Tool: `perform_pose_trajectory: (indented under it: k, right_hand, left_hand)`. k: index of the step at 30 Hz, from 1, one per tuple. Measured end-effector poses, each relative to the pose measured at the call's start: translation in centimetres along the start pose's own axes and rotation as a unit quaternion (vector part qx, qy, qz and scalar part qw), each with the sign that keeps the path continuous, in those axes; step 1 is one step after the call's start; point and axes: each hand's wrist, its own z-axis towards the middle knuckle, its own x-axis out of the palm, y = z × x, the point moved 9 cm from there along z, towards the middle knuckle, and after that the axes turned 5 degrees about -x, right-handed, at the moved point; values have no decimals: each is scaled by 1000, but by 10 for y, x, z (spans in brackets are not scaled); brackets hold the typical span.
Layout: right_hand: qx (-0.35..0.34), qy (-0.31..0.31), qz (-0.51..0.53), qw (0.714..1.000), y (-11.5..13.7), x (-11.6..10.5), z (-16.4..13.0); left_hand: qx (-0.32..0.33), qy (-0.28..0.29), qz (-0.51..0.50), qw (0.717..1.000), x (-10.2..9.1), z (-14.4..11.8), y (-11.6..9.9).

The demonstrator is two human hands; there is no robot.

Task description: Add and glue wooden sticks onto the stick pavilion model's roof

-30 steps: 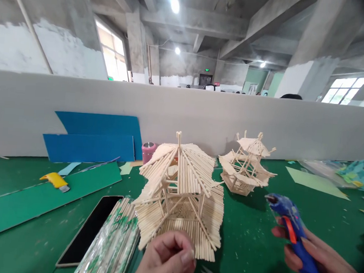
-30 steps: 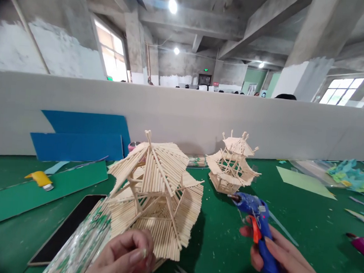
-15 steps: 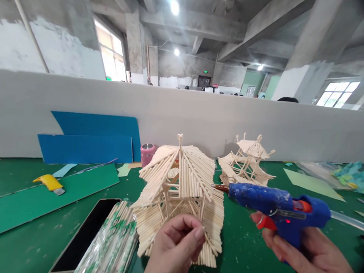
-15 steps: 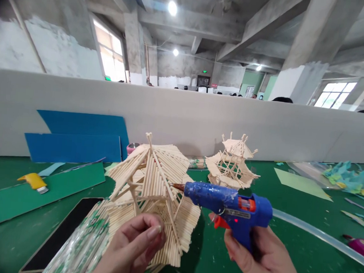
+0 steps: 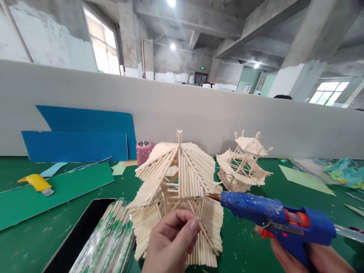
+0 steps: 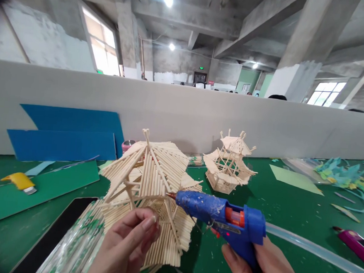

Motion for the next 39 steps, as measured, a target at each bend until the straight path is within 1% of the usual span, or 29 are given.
perform_pose_trajectory:
  k: [2,4,8,11,14,18,19,21,23,27,31,35,39]
  right_hand:
    - [-28,1,-53,998,9,0,3]
    - [-43,-3,-84,996,16,-1,6]
    - [-42,-2,-108,993,28,4,9]
    - [-28,-31,-133,990,35,5,9]
    - [-15,-53,-120,991,32,0,9]
    - [-29,11,-126,992,12,-5,15]
    - [-36,16,-136,990,8,-9,15]
    - [-50,0,-158,986,5,-17,14]
    - [-67,-12,-160,985,8,-17,10]
    - [-91,-15,-158,983,24,-3,3]
    - [-123,-21,-182,975,38,2,8]
    - [-137,19,-191,972,35,0,18]
    - [-128,45,-178,975,24,-3,21]
  left_hand:
    - [-5,-2,5,1000,1,0,1]
    - [-11,-1,6,1000,1,1,3]
    - [-21,7,5,1000,1,2,5]
    - [-27,11,11,1000,1,4,7]
    - [-17,6,8,1000,0,4,5]
    - [-18,9,4,1000,1,4,7]
    - [-19,9,4,1000,1,4,7]
    - [-20,8,5,1000,1,4,7]
    - [-18,4,9,1000,0,4,7]
    - [-17,-1,10,1000,-1,4,6]
    - [-30,6,13,999,0,6,9]
    - [-25,0,6,1000,0,6,9]
    - [-21,-3,5,1000,0,5,8]
